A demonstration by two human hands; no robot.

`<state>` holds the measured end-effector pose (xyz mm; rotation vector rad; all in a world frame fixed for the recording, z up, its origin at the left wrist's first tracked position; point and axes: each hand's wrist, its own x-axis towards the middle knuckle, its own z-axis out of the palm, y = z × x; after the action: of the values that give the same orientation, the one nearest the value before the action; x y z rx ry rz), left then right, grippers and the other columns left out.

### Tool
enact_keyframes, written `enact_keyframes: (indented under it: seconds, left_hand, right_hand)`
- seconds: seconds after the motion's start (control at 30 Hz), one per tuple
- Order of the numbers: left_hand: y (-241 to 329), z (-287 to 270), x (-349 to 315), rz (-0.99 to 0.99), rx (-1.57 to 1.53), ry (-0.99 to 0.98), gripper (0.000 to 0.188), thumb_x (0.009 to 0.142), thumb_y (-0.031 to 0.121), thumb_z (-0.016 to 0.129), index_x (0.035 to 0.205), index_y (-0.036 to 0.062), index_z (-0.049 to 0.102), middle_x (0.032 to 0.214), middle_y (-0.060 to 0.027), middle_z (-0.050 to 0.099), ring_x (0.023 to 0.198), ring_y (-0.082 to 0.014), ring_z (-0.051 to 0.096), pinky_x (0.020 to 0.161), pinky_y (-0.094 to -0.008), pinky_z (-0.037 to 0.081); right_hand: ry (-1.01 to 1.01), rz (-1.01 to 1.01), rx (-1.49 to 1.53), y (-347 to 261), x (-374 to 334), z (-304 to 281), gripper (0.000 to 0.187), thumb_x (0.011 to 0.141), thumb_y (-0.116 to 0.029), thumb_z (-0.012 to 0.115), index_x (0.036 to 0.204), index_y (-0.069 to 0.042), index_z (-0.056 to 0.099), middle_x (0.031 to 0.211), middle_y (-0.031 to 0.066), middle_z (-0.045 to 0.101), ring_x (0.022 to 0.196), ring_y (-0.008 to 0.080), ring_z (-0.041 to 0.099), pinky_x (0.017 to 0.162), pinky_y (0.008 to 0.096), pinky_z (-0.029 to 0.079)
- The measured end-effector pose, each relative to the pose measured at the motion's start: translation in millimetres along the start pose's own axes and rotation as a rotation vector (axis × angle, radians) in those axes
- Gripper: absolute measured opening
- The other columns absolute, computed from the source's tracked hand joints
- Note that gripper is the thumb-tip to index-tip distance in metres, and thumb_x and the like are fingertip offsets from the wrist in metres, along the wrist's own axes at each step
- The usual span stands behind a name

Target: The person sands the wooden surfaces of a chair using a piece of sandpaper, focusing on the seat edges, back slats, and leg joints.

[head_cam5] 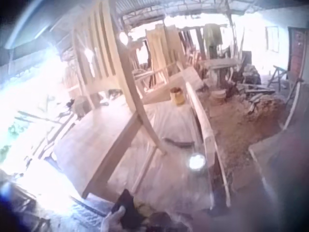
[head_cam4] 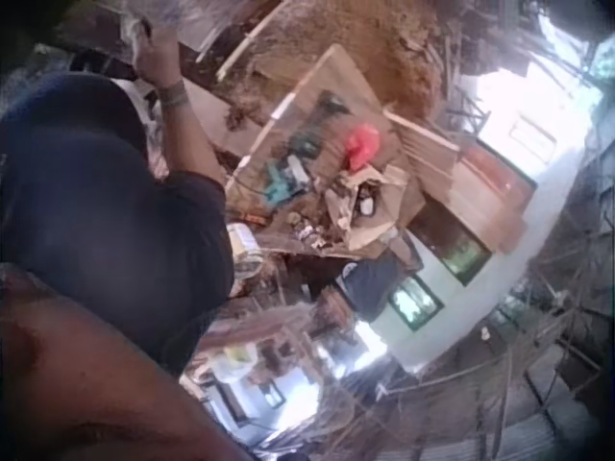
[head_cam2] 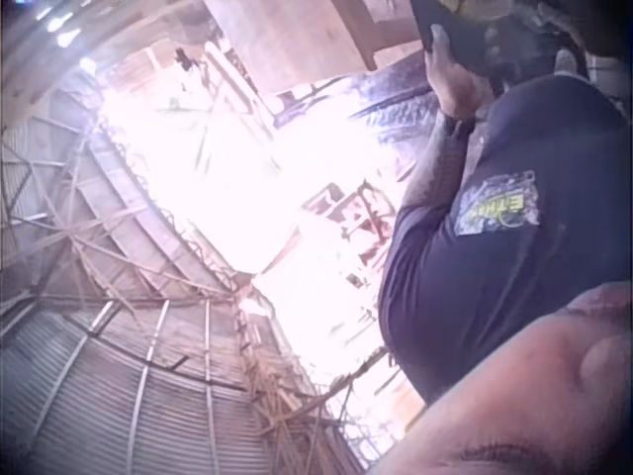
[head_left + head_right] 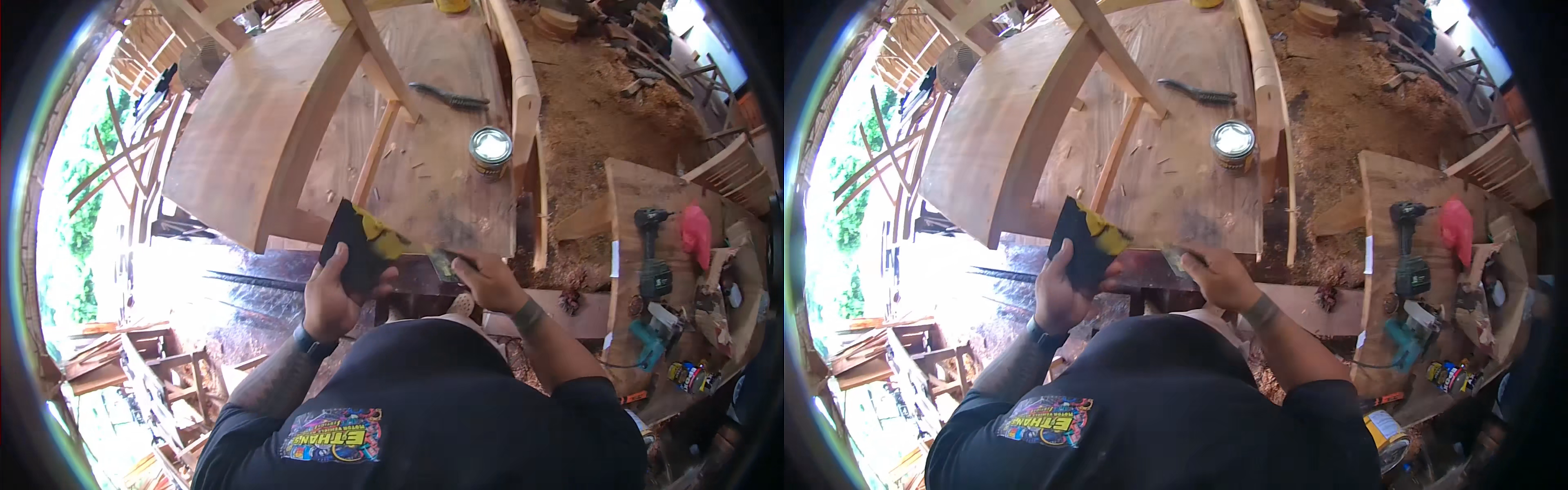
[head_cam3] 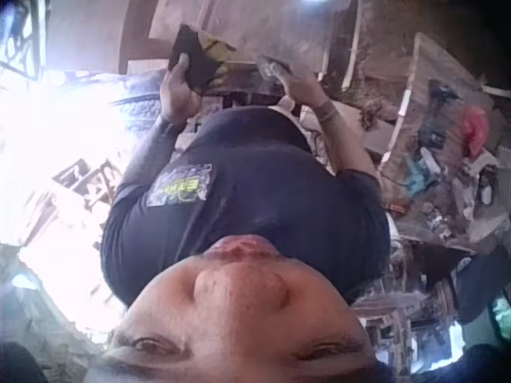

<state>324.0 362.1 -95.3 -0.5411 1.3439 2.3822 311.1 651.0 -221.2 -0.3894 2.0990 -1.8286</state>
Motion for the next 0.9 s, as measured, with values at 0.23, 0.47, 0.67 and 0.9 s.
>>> enact_keyframes:
  seconds: [0.23, 0.47, 0.67, 0.9]
  left_hand:
    - [-17, -26, 23, 0.630, 0.758, -0.075, 0.040, 0.116, 0.016, 0.044, 0.147, -0.0067, 0.052, 0.142, -0.0227, 0.066, 0.129, -0.0326, 0.069, 0.107, -0.0447, 0.057]
    - [-17, -30, 32, 1.181, 1.163, -0.351, 0.072, 0.091, -0.004, 0.076, 0.156, -0.0004, 0.047, 0.155, -0.0316, 0.055, 0.137, -0.0453, 0.063, 0.108, -0.0470, 0.055]
    - [-3, -12, 9, 1.259, 1.056, -0.310, 0.085, 0.083, 0.007, 0.087, 0.158, 0.0005, 0.047, 0.158, -0.0345, 0.051, 0.138, -0.0474, 0.062, 0.110, -0.0466, 0.055]
    - [1, -58, -30, 1.369, 1.274, -0.105, 0.066, 0.094, 0.009, 0.072, 0.156, -0.0022, 0.051, 0.157, -0.0331, 0.053, 0.138, -0.0449, 0.062, 0.110, -0.0471, 0.056]
  right_hand:
    - [0.125, 0.376, 1.320, -43, -2, 10, 0.040, 0.110, -0.018, 0.053, 0.142, 0.006, 0.056, 0.129, 0.0205, 0.072, 0.114, 0.0326, 0.076, 0.101, 0.0535, 0.063]
    - [-0.082, 0.372, 1.598, -99, 14, 42, 0.038, 0.113, -0.020, 0.048, 0.138, 0.006, 0.058, 0.130, 0.0219, 0.071, 0.117, 0.0360, 0.073, 0.102, 0.0496, 0.061]
    - [0.075, 0.181, 1.047, -107, 25, 52, 0.034, 0.110, -0.021, 0.055, 0.127, 0.007, 0.064, 0.130, 0.0210, 0.071, 0.117, 0.0338, 0.074, 0.104, 0.0473, 0.061]
    - [-0.100, 0.026, 0.845, -172, 32, 78, 0.047, 0.105, -0.014, 0.048, 0.144, 0.012, 0.055, 0.134, 0.0230, 0.069, 0.125, 0.0326, 0.070, 0.109, 0.0453, 0.058]
